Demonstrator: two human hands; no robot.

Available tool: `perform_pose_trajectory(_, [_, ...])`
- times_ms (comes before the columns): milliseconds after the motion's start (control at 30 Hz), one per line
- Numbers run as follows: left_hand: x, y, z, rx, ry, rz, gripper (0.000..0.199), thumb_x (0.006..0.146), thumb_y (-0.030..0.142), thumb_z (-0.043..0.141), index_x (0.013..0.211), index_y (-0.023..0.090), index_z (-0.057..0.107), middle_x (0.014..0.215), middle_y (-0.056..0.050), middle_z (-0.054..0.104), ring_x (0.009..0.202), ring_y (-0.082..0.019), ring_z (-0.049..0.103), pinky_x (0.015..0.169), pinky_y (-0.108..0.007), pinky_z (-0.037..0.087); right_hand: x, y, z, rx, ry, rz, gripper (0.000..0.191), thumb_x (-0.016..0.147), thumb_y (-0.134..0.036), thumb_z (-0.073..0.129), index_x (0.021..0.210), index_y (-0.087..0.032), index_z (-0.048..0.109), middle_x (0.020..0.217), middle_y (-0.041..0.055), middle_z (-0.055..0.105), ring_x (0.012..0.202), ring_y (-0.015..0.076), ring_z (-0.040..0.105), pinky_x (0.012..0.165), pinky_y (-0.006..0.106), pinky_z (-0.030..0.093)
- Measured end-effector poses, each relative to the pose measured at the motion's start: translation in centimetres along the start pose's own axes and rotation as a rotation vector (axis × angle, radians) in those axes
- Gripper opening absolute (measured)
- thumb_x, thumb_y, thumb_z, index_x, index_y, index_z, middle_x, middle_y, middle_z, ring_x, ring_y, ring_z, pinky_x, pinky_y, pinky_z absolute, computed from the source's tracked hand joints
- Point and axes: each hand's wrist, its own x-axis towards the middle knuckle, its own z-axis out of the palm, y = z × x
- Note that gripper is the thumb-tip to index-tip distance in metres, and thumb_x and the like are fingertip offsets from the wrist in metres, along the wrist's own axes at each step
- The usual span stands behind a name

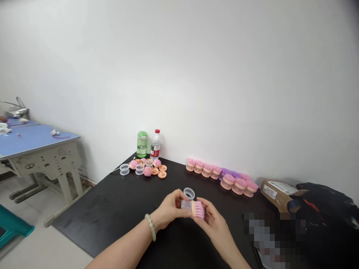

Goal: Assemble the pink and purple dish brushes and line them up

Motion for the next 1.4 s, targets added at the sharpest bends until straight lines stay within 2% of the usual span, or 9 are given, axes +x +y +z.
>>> perform_pose_trajectory(167, [-0.2,-0.2,-0.2,0.328,0.018,0.232,0.045,0.057,0.032,0.09,0.089,0.018,0.061,0.099,-0.007,0.061,0.082,-0.018,0.056,0.069,-0.029,0.043,0.3,1.0,-0.3,0.08,0.003,0.002,0.057,0.064,-0.032,0.084,0.115,-0.023,0.061,0.112,0.0112,0.071,0.105,0.0308,0.069,0.088,0.04,0.058])
perform_pose_trajectory(333, [-0.2,0.7,-0.1,0.535,0.037,0.235,0.041,0.062,0.03,0.086,0.094,0.019,0.063,0.099,-0.005,0.063,0.087,-0.02,0.058,0.079,-0.032,0.047,0.7,0.9,-1.4,0.019,0.07,0.034,0.066,0.064,-0.041,0.084,0.12,-0.021,0.056,0.109,0.0116,0.072,0.101,0.0291,0.07,0.087,0.038,0.058])
perform_pose_trajectory(567, [0.3,1.9,-2.2,0.512,0.34,0.234,0.025,0.087,0.036,0.059,0.105,0.018,0.057,0.109,-0.01,0.061,0.1,-0.024,0.059,0.085,-0.037,0.046,0.6,-1.2,-2.6,-0.02,0.131,0.06,0.061,0.069,-0.047,0.077,0.118,-0.02,0.052,0.112,0.0113,0.069,0.102,0.0284,0.068,0.085,0.038,0.057])
perform_pose_trajectory(633, [0.2,2.0,-1.8,0.544,0.292,0.233,0.035,0.077,0.036,0.073,0.105,0.019,0.06,0.109,-0.009,0.063,0.102,-0.026,0.058,0.087,-0.036,0.045,0.5,-1.0,-2.3,-0.097,0.073,0.055,0.059,0.069,-0.041,0.076,0.118,-0.02,0.051,0.102,0.0079,0.07,0.094,0.0262,0.069,0.082,0.038,0.056])
perform_pose_trajectory(733, [-0.4,1.8,-0.3,0.706,0.012,0.206,0.059,0.056,0.036,0.089,0.108,0.02,0.064,0.106,-0.008,0.066,0.097,-0.026,0.06,0.083,-0.034,0.045,0.1,-0.6,-1.4,-0.256,-0.005,0.042,0.057,0.068,-0.031,0.073,0.119,-0.021,0.051,0.087,0.0014,0.068,0.08,0.0219,0.067,0.077,0.037,0.055])
perform_pose_trajectory(800, [-0.7,1.6,0.7,0.836,-0.126,0.194,0.061,0.053,0.035,0.09,0.106,0.019,0.066,0.1,-0.007,0.068,0.089,-0.025,0.061,0.077,-0.033,0.044,-0.2,-0.5,-0.9,-0.309,-0.034,0.033,0.056,0.068,-0.028,0.072,0.12,-0.022,0.051,0.082,-0.0009,0.066,0.075,0.0201,0.065,0.075,0.035,0.054])
perform_pose_trajectory(867, [-0.8,1.6,1.1,0.86,-0.124,0.187,0.052,0.055,0.03,0.089,0.101,0.018,0.068,0.095,-0.004,0.068,0.083,-0.023,0.06,0.074,-0.031,0.043,-0.3,-0.6,-0.7,-0.278,-0.054,0.007,0.055,0.07,-0.028,0.071,0.121,-0.023,0.05,0.085,-0.0003,0.066,0.076,0.0196,0.066,0.075,0.035,0.054])
perform_pose_trajectory(1133, [0.4,3.2,-1.6,-0.091,0.338,0.121,0.055,0.047,0.012,0.089,0.098,0.015,0.066,0.098,-0.01,0.072,0.094,-0.026,0.067,0.081,-0.033,0.049,0.8,1.4,-1.4,-0.185,0.087,-0.005,0.042,0.08,-0.045,0.063,0.113,-0.019,0.058,0.104,0.0123,0.067,0.089,0.0242,0.067,0.072,0.037,0.057])
perform_pose_trajectory(1400, [1.2,5.5,-6.8,-0.215,0.894,0.422,0.048,0.056,0.016,0.084,0.098,0.019,0.06,0.098,-0.003,0.07,0.092,-0.019,0.067,0.083,-0.03,0.05,2.7,-0.6,2.4,-0.508,-0.084,-0.294,0.022,0.086,-0.027,0.056,0.106,-0.022,0.061,0.103,0.007,0.065,0.075,0.0176,0.066,0.076,0.036,0.056])
